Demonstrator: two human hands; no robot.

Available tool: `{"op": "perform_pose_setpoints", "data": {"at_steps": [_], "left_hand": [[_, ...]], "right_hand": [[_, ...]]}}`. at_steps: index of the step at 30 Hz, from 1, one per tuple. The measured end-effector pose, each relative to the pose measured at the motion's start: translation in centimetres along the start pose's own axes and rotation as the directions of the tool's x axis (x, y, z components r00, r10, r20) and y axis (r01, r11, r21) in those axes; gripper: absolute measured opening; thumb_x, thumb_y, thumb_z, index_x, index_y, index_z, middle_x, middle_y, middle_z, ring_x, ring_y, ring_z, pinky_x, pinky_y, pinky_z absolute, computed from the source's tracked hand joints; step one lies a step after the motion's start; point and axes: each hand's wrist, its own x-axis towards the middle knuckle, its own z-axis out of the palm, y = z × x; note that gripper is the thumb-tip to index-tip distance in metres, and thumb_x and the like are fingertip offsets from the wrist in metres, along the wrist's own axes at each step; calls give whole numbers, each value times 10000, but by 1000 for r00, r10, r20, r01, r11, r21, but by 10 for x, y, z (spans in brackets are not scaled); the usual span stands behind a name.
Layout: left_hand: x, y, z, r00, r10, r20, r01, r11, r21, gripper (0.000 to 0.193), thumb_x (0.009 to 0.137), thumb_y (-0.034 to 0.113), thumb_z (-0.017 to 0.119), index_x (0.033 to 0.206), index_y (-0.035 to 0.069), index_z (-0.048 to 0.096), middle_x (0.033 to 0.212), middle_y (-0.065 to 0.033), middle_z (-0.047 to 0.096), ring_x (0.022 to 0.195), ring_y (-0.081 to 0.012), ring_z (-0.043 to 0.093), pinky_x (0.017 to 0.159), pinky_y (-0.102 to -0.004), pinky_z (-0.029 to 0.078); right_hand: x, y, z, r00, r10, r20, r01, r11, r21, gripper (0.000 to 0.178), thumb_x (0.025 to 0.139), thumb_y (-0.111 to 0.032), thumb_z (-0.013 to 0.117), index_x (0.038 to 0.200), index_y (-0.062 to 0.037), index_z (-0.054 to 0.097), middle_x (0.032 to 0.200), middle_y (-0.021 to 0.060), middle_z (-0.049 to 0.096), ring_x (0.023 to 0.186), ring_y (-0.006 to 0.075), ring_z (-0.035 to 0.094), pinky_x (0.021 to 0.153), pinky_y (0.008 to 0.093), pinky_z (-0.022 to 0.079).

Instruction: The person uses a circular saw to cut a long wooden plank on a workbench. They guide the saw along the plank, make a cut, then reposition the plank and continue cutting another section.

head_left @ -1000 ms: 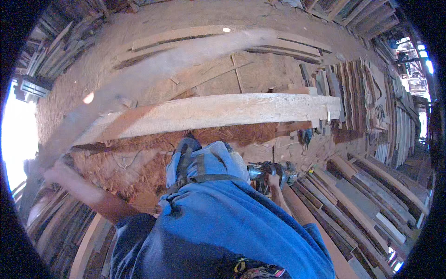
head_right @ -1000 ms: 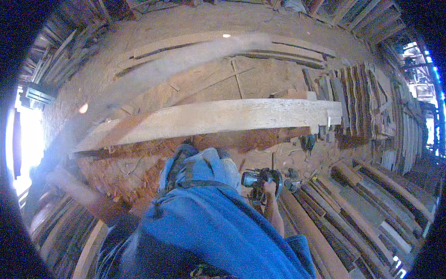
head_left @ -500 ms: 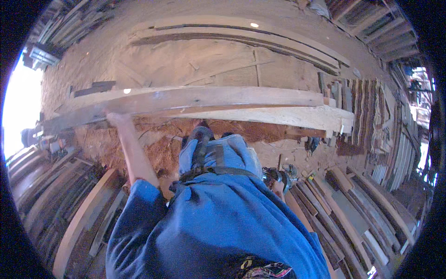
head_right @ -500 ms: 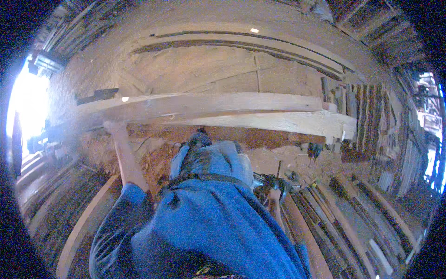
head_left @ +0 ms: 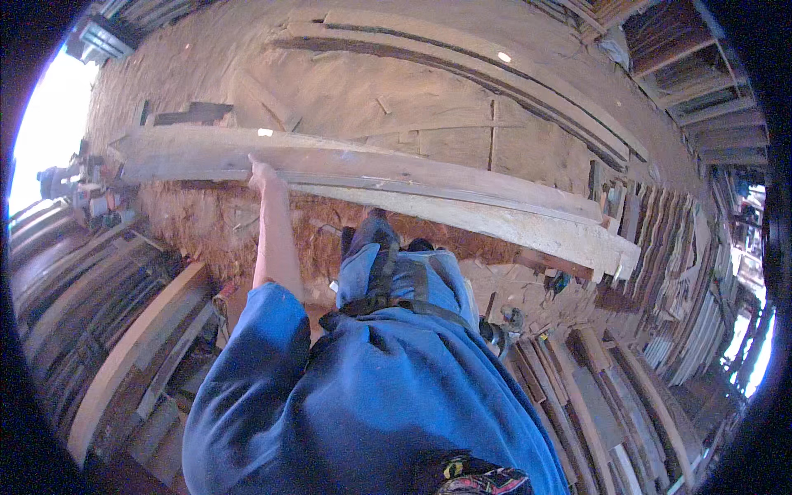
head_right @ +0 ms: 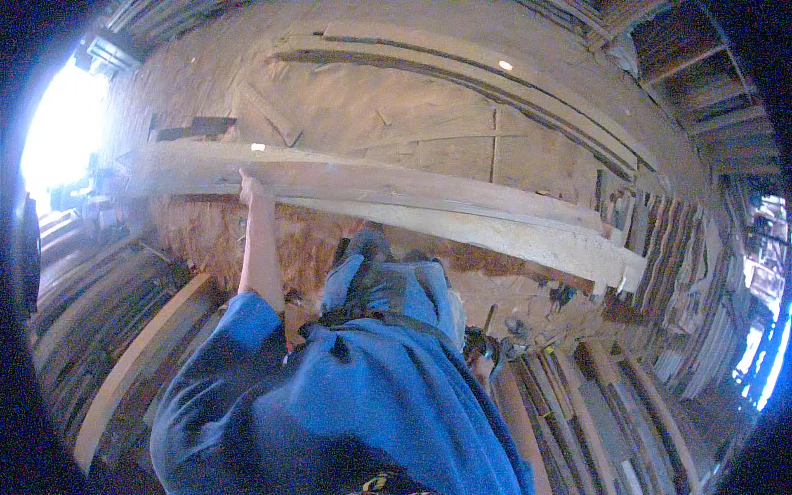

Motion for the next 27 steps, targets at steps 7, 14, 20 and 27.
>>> {"op": "perform_pose_setpoints", "data": {"at_steps": [7, 14, 20, 27], "left_hand": [[-9, -4, 0, 983, 125, -133, -91, 967, 237, 1015, 793, 578, 852, 1489, -62, 484, 1312, -293, 647, 1287, -428, 580, 1111, -545, 423], [-66, 3, -15, 530, 685, 501, -771, 142, 621, 965, 727, 535, 870, 1446, -19, 541, 1394, -277, 567, 1365, -435, 479, 1122, -584, 382], [-75, 17, 23, -186, 336, 923, -913, -407, -36, 778, 723, 419, 823, 1387, 81, 599, 1346, -158, 630, 1257, -331, 615, 1106, -616, 395], [-84, 33, 30, -143, 242, 960, -807, -591, 28, 532, 807, 230, 730, 1317, 130, 618, 1336, -86, 626, 1273, -285, 618, 1147, -590, 374]], "right_hand": [[-6, -27, 6, 999, -34, 20, 35, 997, -63, 262, 883, -153, 708, 1087, 8, 675, 958, 115, 664, 813, 244, 637, 749, 387, 494], [-2, -42, 13, 997, -68, 38, 71, 994, -84, 289, 885, -161, 714, 1114, 11, 672, 990, 120, 670, 845, 247, 643, 779, 390, 496], [6, -50, 18, 991, -123, 56, 129, 985, -112, 312, 888, -169, 719, 1137, 13, 670, 1017, 125, 675, 873, 250, 648, 805, 391, 499], [17, -63, 28, 979, -191, 68, 199, 970, -138, 340, 890, -177, 725, 1163, 16, 668, 1048, 130, 680, 905, 253, 654, 835, 393, 502]]}}
